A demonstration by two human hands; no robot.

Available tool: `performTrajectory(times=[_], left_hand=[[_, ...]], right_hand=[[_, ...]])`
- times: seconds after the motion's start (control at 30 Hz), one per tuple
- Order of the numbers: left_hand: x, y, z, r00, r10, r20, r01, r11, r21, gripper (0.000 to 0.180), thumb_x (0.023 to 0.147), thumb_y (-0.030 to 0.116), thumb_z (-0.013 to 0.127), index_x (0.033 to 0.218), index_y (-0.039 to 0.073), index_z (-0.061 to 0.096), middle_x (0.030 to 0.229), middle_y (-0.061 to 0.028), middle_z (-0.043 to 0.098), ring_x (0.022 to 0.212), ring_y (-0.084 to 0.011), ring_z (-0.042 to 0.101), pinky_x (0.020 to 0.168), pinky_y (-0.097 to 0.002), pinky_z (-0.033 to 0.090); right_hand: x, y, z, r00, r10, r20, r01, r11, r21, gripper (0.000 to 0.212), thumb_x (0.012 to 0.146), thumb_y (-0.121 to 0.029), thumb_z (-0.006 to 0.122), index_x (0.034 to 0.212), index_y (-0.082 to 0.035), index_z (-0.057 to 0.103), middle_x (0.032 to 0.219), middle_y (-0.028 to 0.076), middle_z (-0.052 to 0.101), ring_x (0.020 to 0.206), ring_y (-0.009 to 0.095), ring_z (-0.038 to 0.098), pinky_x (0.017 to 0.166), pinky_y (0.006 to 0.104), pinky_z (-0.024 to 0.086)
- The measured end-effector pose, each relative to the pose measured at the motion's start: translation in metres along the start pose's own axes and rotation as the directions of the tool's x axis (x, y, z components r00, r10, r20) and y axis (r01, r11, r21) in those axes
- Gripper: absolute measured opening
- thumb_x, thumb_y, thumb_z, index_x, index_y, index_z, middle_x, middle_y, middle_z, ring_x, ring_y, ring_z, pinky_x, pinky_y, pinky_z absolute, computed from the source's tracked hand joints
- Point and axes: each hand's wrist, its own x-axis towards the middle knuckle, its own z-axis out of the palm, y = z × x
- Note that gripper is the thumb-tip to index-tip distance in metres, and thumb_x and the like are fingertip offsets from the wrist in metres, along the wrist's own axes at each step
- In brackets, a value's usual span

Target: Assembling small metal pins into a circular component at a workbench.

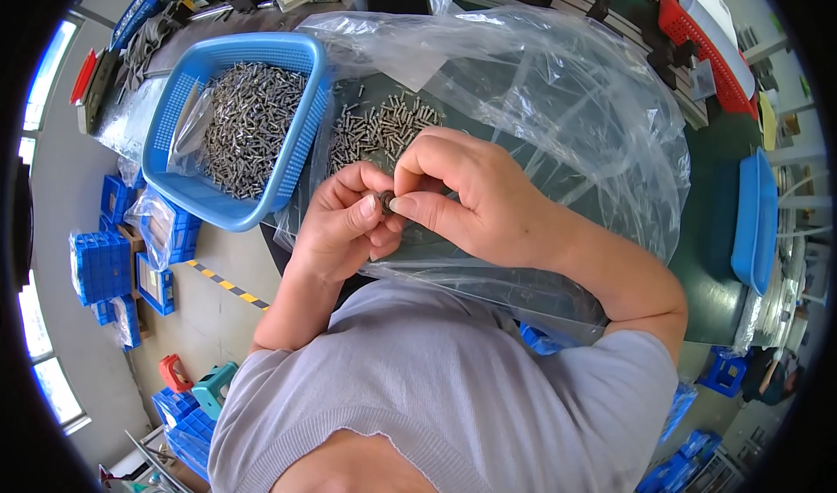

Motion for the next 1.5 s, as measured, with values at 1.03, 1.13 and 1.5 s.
performTrajectory(times=[1.03,1.13,1.5], left_hand=[[-0.002,0.0,-0.005,0.994,0.091,-0.053,-0.097,0.986,-0.133,0.024,0.096,0.028,0.052,0.106,0.007,0.053,0.091,-0.0109,0.057,0.067,-0.0108,0.049,0.053,-0.0229,0.04],[-0.003,0.0,-0.007,0.994,0.1,-0.036,-0.105,0.977,-0.187,0.023,0.098,0.027,0.048,0.11,0.008,0.051,0.095,-0.0105,0.055,0.07,-0.0104,0.046,0.053,-0.0216,0.04],[-0.002,0.001,-0.009,0.991,0.131,0.014,-0.126,0.973,-0.193,0.021,0.098,0.025,0.049,0.112,0.01,0.052,0.093,-0.0093,0.052,0.071,-0.0104,0.043,0.055,-0.022,0.039]], right_hand=[[0.017,0.03,0.003,0.966,-0.175,-0.192,0.13,0.965,-0.229,0.02,0.077,-0.001,0.067,0.096,-0.006,0.065,0.091,0.007,0.058,0.082,0.023,0.057,0.07,0.0314,0.046],[0.023,0.042,0.005,0.939,-0.301,-0.168,0.157,0.807,-0.57,0.028,0.069,-0.002,0.07,0.096,-0.008,0.066,0.089,0.006,0.058,0.081,0.024,0.057,0.07,0.0355,0.048],[0.022,0.054,0.001,0.954,-0.295,-0.058,0.211,0.795,-0.569,0.022,0.065,-0.005,0.073,0.085,-0.007,0.064,0.088,0.007,0.055,0.082,0.027,0.055,0.07,0.0362,0.047]])
